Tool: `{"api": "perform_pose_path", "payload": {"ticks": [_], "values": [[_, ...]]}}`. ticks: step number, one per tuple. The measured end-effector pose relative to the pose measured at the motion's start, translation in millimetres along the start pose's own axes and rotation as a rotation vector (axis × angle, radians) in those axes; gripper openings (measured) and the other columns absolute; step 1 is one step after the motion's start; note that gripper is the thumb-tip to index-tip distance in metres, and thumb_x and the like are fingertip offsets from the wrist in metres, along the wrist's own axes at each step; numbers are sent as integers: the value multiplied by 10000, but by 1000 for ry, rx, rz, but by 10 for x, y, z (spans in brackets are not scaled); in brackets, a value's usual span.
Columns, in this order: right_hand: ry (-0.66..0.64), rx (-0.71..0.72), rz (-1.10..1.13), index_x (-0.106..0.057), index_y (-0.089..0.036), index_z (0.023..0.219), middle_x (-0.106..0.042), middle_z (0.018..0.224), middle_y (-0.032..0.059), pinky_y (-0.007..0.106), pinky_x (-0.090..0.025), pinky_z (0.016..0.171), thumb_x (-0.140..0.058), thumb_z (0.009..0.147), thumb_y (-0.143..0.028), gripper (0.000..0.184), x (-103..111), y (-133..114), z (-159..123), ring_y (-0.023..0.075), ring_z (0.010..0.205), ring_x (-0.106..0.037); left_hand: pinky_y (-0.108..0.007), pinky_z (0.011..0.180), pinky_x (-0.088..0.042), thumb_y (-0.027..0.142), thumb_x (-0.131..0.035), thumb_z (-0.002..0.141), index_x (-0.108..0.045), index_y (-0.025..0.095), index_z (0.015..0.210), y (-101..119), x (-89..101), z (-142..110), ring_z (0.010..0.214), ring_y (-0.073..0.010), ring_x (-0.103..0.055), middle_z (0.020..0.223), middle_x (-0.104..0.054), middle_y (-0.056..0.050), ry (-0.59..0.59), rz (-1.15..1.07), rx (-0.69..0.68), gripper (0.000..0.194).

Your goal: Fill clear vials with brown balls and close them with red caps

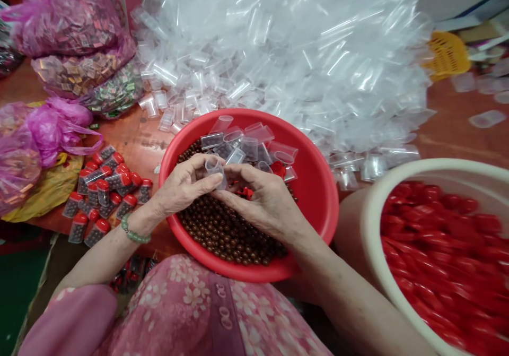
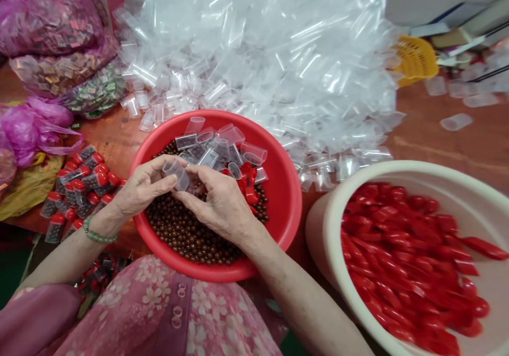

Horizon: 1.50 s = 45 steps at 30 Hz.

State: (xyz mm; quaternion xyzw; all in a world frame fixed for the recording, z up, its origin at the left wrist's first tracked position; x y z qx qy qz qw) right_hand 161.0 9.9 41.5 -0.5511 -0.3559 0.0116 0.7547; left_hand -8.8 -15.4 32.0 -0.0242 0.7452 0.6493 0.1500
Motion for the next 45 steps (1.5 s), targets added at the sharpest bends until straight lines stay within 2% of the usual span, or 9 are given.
{"api": "perform_pose_path", "payload": {"ticks": [6, 14, 18, 21, 25, 29, 33, 36, 45], "values": [[-19, -10, -79, -643, -169, 1070, -741, 912, 51, 331, -555, 726, -712, 809, -315, 307, -8, 51, -57, 187, 764, -687, -285, 827, -449, 472, -596, 879, -605, 175, 1102, 37, 107, 48, 829, -136, -577, 934, -635, -27, 145, 139, -123, 371], [-381, 93, -570, -671, -157, 1034, -714, 959, 92, 399, -511, 830, -682, 818, -233, 229, 242, 62, -204, 259, 929, -633, -371, 848, -462, 149, -504, 902, -617, 81, 1005, 228, 156, -8, 961, -246, -571, 1026, -631, -152, -307, 1587, -247, 168], [-596, 19, -867, -687, -149, 873, -708, 880, 101, 400, -490, 773, -607, 841, -174, 90, 318, -86, -223, 277, 865, -633, -357, 758, -450, 54, -418, 888, -631, 97, 877, 208, 40, -68, 882, -242, -572, 893, -625, -133, -496, 1877, -352, 218], [-754, -107, -952, -676, -147, 872, -716, 908, 113, 368, -476, 701, -489, 868, -94, 194, 300, -170, -235, 279, 856, -670, -369, 722, -450, 50, -431, 875, -653, 81, 894, 285, -101, -95, 883, -266, -594, 923, -654, -164, -604, 1994, -308, 225], [-858, -169, -928, -663, -131, 907, -718, 890, 125, 325, -441, 630, -439, 815, -13, 270, 186, -154, -243, 239, 771, -694, -350, 671, -455, 25, -443, 862, -686, 82, 912, 301, -261, 26, 819, -247, -637, 970, -707, -167, -840, 1963, -134, 255], [-777, -200, -803, -634, -115, 914, -701, 908, 140, 310, -441, 675, -452, 759, -24, 256, 56, -15, -225, 236, 815, -681, -315, 720, -464, 39, -485, 839, -688, 114, 841, 83, -207, 221, 845, -219, -656, 917, -726, -120, -922, 1754, -105, 217], [-605, -323, -614, -549, -166, 816, -661, 814, 90, 275, -413, 649, -530, 724, -117, 106, 7, 137, -224, 207, 764, -639, -305, 769, -471, 92, -579, 754, -666, 109, 865, -97, -55, 281, 862, -218, -639, 914, -706, -109, -874, 1567, -107, 142], [-495, -352, -485, -461, -205, 768, -609, 738, 36, 265, -385, 608, -567, 685, -148, 146, 32, 191, -249, 179, 684, -585, -298, 727, -464, 82, -571, 708, -641, 118, 862, -122, 1, 270, 810, -205, -617, 861, -680, -85, -804, 1416, -92, 173], [-219, -200, -88, -506, -209, 1011, -659, 887, 18, 277, -481, 673, -581, 764, -180, 260, 123, 201, -407, 171, 761, -635, -288, 779, -473, 205, -660, 809, -631, 132, 942, 20, 13, 150, 863, -184, -628, 941, -689, -66, -615, 984, -157, 155]]}}
Point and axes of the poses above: each hand's wrist, its own z-axis towards the middle knuckle, its own x-axis out of the back of the hand, y = z × x, the point moved 1 cm from there along z, towards the middle knuckle
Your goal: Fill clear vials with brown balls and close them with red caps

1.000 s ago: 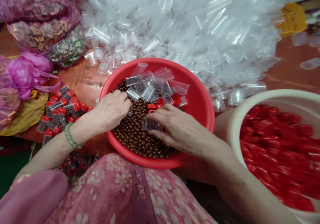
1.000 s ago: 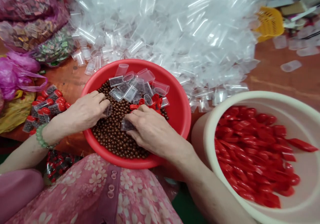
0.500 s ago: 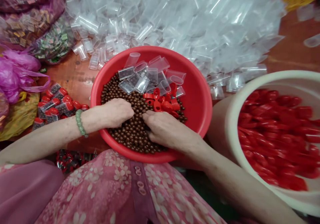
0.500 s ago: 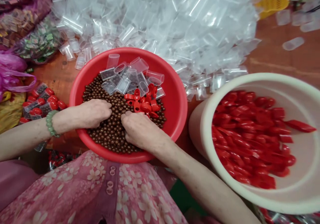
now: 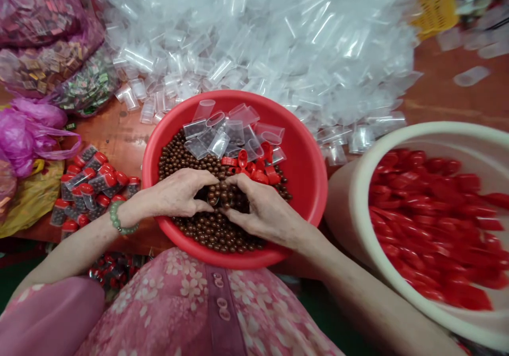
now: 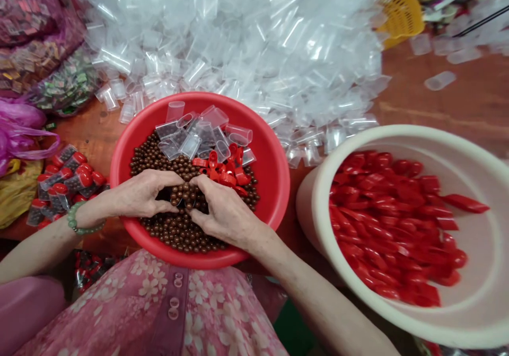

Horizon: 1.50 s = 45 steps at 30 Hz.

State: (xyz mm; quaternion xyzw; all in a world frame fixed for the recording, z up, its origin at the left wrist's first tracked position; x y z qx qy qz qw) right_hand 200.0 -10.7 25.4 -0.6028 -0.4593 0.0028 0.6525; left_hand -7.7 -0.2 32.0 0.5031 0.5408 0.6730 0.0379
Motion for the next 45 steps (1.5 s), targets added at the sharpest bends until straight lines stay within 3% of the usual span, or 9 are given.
{"api": "perform_pose_path", "payload": {"ticks": [6, 10, 17, 23, 25, 32, 37, 41, 45], "values": [[59, 122, 24, -550, -204, 1073, -691, 998, 53, 307, -521, 773, -609, 827, -215, 253, 2, -12, 5, 186, 874, -667, -374, 958, -463, 260, -690, 821, -631, 141, 1120, 58, 43, -112, 1063, -234, -627, 1116, -696, -102, 188, -72, 14, 327], [82, 182, -23, -557, -189, 1060, -677, 1023, 79, 327, -519, 803, -608, 808, -180, 257, -27, 9, 25, 201, 912, -655, -329, 875, -497, 276, -676, 836, -624, 148, 1133, 68, 44, -165, 961, -201, -654, 1056, -709, -78, 196, -97, 76, 327], [-16, 38, -58, -534, -188, 974, -654, 862, 35, 279, -473, 659, -592, 791, -172, 193, -87, -4, 52, 168, 734, -619, -299, 791, -499, 302, -708, 802, -655, 135, 1048, 53, 48, -173, 842, -175, -653, 953, -720, -59, 206, -113, 141, 302], [-116, 27, -220, -472, -197, 888, -615, 878, 55, 282, -430, 671, -540, 807, -155, 114, -137, -60, 95, 182, 775, -593, -283, 806, -502, 330, -746, 765, -662, 127, 1001, 66, 81, -185, 858, -162, -639, 935, -705, -52, 253, -360, 141, 323], [-120, 42, -244, -451, -205, 873, -606, 879, 54, 281, -422, 663, -525, 808, -148, 114, -162, -54, 99, 182, 771, -587, -282, 795, -508, 326, -751, 757, -655, 128, 1009, 80, 62, -200, 856, -160, -637, 934, -696, -52, 221, -492, 155, 334], [-144, 29, -270, -482, -181, 980, -630, 972, 91, 316, -478, 736, -537, 832, -129, 166, -200, -52, 103, 218, 869, -633, -310, 862, -511, 306, -722, 789, -630, 137, 1081, 129, -19, -249, 972, -185, -634, 1013, -670, -76, 240, -787, 177, 350], [-145, 65, -297, -523, -155, 1081, -661, 1026, 113, 354, -523, 793, -580, 871, -173, 219, -140, -80, 43, 241, 951, -659, -278, 834, -520, 322, -707, 831, -580, 166, 1231, 86, -79, -307, 1002, -178, -659, 1062, -643, -76, 289, -1109, 187, 448], [-42, 140, -304, -502, -178, 1250, -654, 1163, 125, 406, -524, 901, -569, 899, -211, 359, 18, -129, -23, 258, 1077, -646, -282, 843, -527, 328, -712, 834, -596, 173, 1224, 41, -172, -319, 1009, -176, -659, 1077, -629, -83, 307, -1247, 162, 436], [39, 220, -244, -570, -213, 1169, -684, 1056, 84, 362, -534, 852, -555, 914, -242, 257, 249, -289, 38, 226, 956, -669, -264, 811, -527, 318, -686, 856, -610, 161, 1205, 32, -227, -300, 947, -147, -657, 1030, -640, -77, 323, -1273, 161, 390]]}}
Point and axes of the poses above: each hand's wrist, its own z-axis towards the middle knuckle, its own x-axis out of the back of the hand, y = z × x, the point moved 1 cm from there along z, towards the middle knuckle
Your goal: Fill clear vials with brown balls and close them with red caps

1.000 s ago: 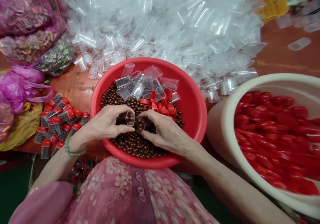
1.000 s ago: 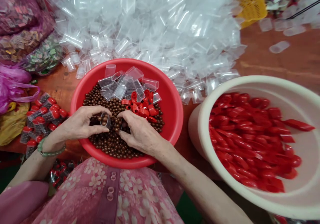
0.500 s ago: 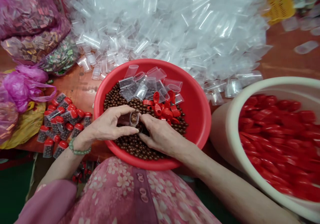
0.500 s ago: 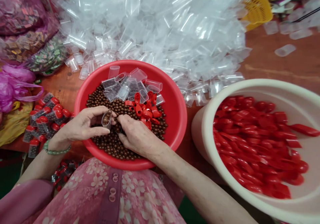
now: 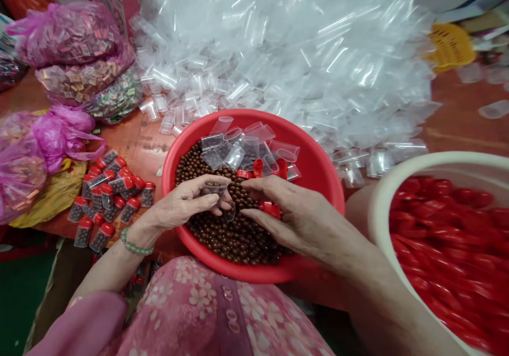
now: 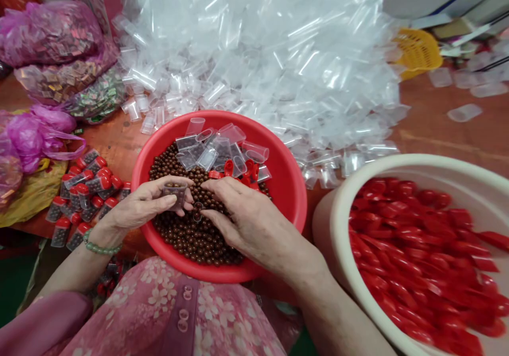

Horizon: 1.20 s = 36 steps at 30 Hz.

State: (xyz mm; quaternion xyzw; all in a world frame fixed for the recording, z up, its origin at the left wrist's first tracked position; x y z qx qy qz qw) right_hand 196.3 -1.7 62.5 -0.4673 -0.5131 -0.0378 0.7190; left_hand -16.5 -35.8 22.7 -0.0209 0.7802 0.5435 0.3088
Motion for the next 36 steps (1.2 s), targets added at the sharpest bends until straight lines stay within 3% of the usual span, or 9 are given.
{"api": "perform_pose_path", "payload": {"ticks": [4, 7, 11, 17, 22, 27, 36], "values": [[-5, 76, 118, -618, -216, 1071, -687, 943, 64, 330, -532, 760, -583, 892, -255, 186, 142, -77, 227, 204, 842, -656, -277, 816, -532, 253, -725, 812, -602, 167, 1196, 9, -11, 7, 910, -142, -662, 1012, -654, -69, -18, -58, 13, 412], [11, 45, 182, -629, -215, 1019, -674, 906, 55, 337, -526, 738, -610, 869, -282, 165, 160, -43, 333, 200, 804, -639, -290, 840, -537, 193, -767, 735, -602, 172, 1187, 32, -16, 2, 923, -161, -679, 1032, -667, -76, -6, -115, 15, 482], [83, -3, 252, -627, -216, 1028, -657, 882, 36, 321, -519, 711, -661, 840, -320, 218, 179, 76, 309, 180, 768, -620, -320, 877, -549, 150, -757, 684, -589, 162, 1207, 69, -22, -6, 998, -214, -693, 1064, -689, -108, 11, -195, -7, 549], [78, -16, 322, -619, -240, 1057, -649, 912, 26, 320, -521, 738, -664, 841, -308, 232, 221, 138, 263, 171, 798, -618, -334, 874, -557, 109, -709, 655, -572, 153, 1209, 117, -13, 11, 1032, -242, -700, 1131, -701, -139, -21, -215, 8, 573], [-128, 52, 383, -617, -230, 1072, -617, 874, 19, 301, -498, 687, -696, 815, -337, 289, 256, 87, 470, 163, 769, -587, -284, 755, -564, 136, -713, 654, -584, 152, 1200, 92, -5, 37, 938, -219, -714, 1110, -706, -145, -47, -187, 41, 562], [-426, 78, 453, -602, -190, 1045, -597, 768, -14, 264, -467, 596, -710, 781, -342, 323, 218, 24, 734, 131, 669, -550, -247, 677, -541, 170, -740, 696, -644, 125, 1040, 49, 20, 60, 742, -158, -699, 897, -732, -97, -111, -199, 77, 360], [-585, 29, 455, -581, -196, 834, -564, 643, -51, 226, -402, 515, -696, 773, -314, 175, 187, -40, 852, 101, 569, -517, -244, 723, -555, 229, -765, 729, -690, 95, 950, 29, 53, 105, 828, -167, -704, 925, -730, -105, -252, -195, 149, 269]]}}
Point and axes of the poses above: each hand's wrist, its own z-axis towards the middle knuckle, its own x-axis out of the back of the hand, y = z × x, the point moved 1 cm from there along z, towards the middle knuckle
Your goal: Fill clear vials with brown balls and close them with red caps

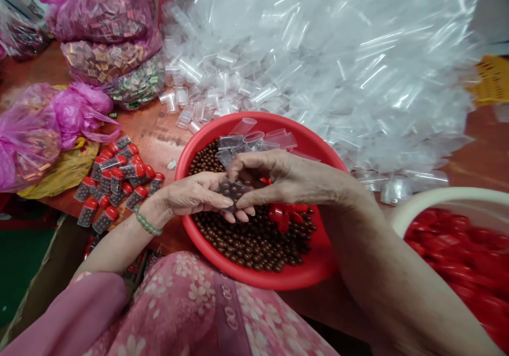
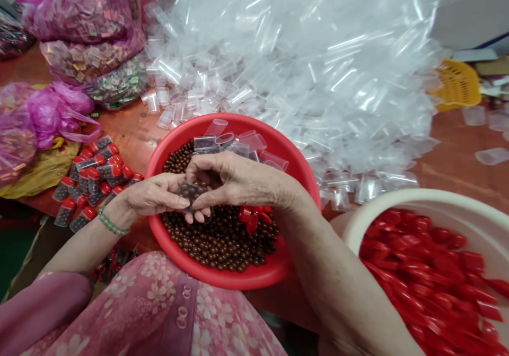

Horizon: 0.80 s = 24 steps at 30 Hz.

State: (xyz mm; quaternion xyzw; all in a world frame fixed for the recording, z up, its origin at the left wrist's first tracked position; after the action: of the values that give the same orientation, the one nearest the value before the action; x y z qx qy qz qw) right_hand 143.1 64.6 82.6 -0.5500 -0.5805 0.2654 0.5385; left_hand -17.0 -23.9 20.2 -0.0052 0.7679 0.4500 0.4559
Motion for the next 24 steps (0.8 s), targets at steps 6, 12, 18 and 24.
{"api": "perform_pose_path", "payload": {"ticks": [6, 12, 18, 24], "values": [[-6, -62, 78, -499, -209, 724, -538, 632, -52, 236, -404, 523, -692, 763, -305, 219, -12, 69, 3, 106, 580, -508, -258, 736, -569, 203, -782, 728, -604, 122, 1012, -10, 3, 11, 809, -161, -719, 907, -733, -74, 6, -72, -24, 344], [40, -36, 94, -526, -198, 739, -503, 629, -53, 237, -387, 530, -713, 752, -363, 249, -38, 122, -29, 100, 582, -459, -254, 749, -578, 210, -794, 722, -606, 118, 1023, -34, 8, 14, 837, -165, -723, 935, -733, -83, 6, -91, -37, 366], [44, -26, 78, -556, -203, 728, -519, 635, -46, 235, -406, 539, -729, 745, -363, 237, -20, 113, -35, 103, 597, -468, -271, 804, -578, 118, -821, 669, -620, 116, 1037, -1, -11, -17, 875, -165, -724, 961, -741, -72, -20, -66, -31, 420], [71, -22, 181, -603, -215, 778, -614, 688, -41, 234, -474, 576, -775, 705, -296, 203, -11, 90, -50, 112, 634, -572, -291, 860, -572, 93, -813, 672, -637, 108, 1069, 24, -18, -47, 936, -185, -726, 1011, -746, -98, -46, -107, -50, 434]]}}
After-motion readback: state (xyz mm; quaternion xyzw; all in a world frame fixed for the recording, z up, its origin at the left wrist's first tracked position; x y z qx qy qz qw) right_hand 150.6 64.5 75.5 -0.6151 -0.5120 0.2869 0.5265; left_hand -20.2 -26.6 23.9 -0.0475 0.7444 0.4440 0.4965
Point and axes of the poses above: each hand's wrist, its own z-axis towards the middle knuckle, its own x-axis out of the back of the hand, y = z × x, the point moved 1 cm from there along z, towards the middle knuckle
